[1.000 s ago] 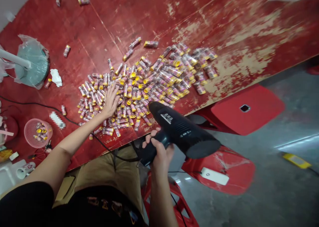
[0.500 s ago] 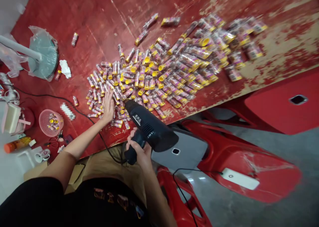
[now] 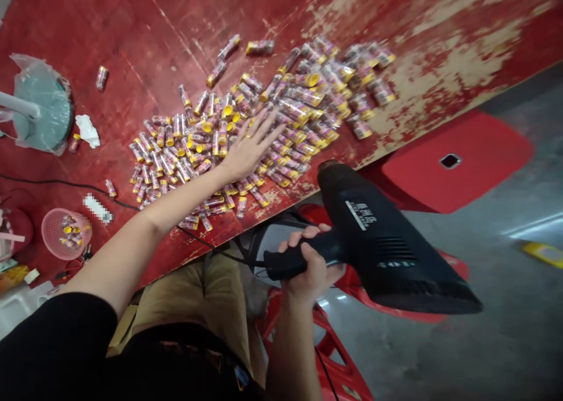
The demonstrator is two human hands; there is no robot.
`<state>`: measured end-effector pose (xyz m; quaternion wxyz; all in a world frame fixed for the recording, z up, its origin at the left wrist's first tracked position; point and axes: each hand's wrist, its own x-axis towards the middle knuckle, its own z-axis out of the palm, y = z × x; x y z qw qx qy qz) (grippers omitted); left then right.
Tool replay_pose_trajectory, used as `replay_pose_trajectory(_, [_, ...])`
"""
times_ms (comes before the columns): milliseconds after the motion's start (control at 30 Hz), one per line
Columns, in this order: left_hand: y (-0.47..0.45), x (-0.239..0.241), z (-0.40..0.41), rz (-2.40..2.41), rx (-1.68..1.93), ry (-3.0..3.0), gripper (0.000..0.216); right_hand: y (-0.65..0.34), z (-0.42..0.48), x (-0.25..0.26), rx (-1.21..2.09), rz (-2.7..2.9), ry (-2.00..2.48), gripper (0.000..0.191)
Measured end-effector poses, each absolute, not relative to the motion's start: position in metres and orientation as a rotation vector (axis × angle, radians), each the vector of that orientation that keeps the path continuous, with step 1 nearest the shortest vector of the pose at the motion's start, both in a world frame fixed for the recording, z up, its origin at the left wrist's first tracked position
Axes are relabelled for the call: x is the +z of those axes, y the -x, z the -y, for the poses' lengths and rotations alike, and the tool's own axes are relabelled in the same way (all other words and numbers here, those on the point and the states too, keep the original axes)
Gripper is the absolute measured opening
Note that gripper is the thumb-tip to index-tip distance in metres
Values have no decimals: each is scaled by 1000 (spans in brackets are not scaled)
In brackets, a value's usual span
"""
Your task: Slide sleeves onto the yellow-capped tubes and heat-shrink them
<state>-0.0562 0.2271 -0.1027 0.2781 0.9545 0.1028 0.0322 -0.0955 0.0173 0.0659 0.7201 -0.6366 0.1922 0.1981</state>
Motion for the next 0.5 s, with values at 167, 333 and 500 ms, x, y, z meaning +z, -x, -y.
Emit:
replay_pose_trajectory(167, [-25,-104,-216,47,-89,-2698,62,82,-12,56,432,-433,1349,39])
replay_pose_trajectory(333, [-22,-132,-272,79,-84,-2543,69,67,-20,48,511,-395,1243,37])
replay_pose_trajectory(500, [25,-133,-312,-46,-20,-2444,73,56,-31,41,623,-411,1153,38])
